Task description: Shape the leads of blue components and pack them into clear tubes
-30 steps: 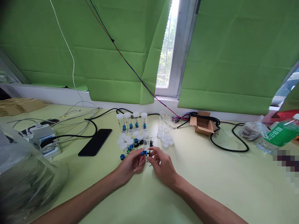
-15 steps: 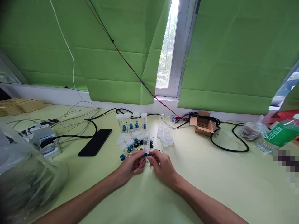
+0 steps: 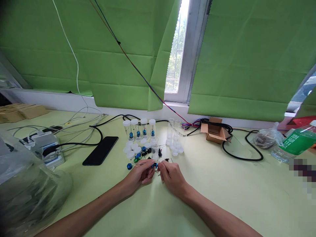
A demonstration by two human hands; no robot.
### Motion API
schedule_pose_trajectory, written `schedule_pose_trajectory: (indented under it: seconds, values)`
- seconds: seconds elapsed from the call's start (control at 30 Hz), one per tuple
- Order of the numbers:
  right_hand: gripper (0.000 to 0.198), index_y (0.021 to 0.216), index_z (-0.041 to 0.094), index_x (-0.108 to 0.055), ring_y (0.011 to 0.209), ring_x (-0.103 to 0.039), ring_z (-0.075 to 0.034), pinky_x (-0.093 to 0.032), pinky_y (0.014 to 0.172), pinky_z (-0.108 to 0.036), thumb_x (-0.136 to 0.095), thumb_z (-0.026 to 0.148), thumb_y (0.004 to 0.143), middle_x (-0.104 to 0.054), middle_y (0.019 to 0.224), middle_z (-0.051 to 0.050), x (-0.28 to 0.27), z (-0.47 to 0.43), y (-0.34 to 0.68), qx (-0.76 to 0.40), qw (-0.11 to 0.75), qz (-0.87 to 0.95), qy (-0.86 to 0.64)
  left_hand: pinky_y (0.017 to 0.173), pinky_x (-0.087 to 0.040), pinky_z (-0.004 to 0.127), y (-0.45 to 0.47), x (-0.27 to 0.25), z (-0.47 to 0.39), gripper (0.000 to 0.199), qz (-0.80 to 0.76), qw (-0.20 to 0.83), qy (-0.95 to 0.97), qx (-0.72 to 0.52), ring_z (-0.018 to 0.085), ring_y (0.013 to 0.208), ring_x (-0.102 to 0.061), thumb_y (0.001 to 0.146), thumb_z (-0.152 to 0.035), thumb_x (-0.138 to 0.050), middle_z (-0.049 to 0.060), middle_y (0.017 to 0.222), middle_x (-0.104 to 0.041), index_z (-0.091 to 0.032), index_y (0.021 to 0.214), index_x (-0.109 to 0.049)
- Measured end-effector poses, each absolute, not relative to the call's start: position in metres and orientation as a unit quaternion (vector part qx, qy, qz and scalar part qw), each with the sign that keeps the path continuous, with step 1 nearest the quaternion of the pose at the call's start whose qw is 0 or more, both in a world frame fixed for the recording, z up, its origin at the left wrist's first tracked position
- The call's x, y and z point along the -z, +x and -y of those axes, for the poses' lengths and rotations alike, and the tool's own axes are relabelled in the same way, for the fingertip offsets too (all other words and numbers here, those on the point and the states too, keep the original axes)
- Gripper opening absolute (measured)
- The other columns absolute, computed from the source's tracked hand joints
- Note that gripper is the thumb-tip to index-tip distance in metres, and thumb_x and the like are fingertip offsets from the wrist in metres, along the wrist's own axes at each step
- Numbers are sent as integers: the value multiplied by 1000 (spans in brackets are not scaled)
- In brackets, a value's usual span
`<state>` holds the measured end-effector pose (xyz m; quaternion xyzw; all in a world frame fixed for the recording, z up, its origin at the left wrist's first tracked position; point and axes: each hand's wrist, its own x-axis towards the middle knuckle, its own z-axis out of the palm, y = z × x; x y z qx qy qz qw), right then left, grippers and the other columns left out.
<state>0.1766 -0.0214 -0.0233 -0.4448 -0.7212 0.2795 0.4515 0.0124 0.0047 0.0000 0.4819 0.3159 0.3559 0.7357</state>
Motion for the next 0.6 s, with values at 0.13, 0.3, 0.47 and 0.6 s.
schedule_pose_trajectory:
  seconds: [0.13,0.3,0.47,0.6]
  values:
    - [36,73,19,-55,48,-47,-11,-39,54,-23,-36,33,101,-55,55,3,20,23,176,-269,463,714,-452,41,-13,24,13,-4,-4,44,-329,750,446,-362,5,37,-31,84,-41,-61,-3,47,-44,-16,52,-45]
    - [21,110,18,-56,55,-52,-12,-42,52,-23,-53,29,92,-61,75,0,18,24,175,-256,504,701,-436,41,-11,24,12,-6,-5,44,-321,769,414,-367,5,35,-30,85,-41,-60,-3,46,-43,-15,52,-46]
    - [15,104,19,-57,52,-51,-11,-42,51,-24,-54,25,91,-61,74,-1,20,23,176,-253,506,700,-435,41,-11,24,12,-5,-5,43,-315,768,418,-370,5,36,-30,84,-41,-61,-3,47,-44,-15,53,-46]
    - [14,102,18,-59,54,-55,-12,-44,53,-24,-51,26,93,-62,69,0,21,24,176,-262,502,704,-430,41,-13,23,12,-4,-5,43,-329,755,428,-372,5,38,-30,82,-42,-63,-3,48,-43,-16,54,-45]
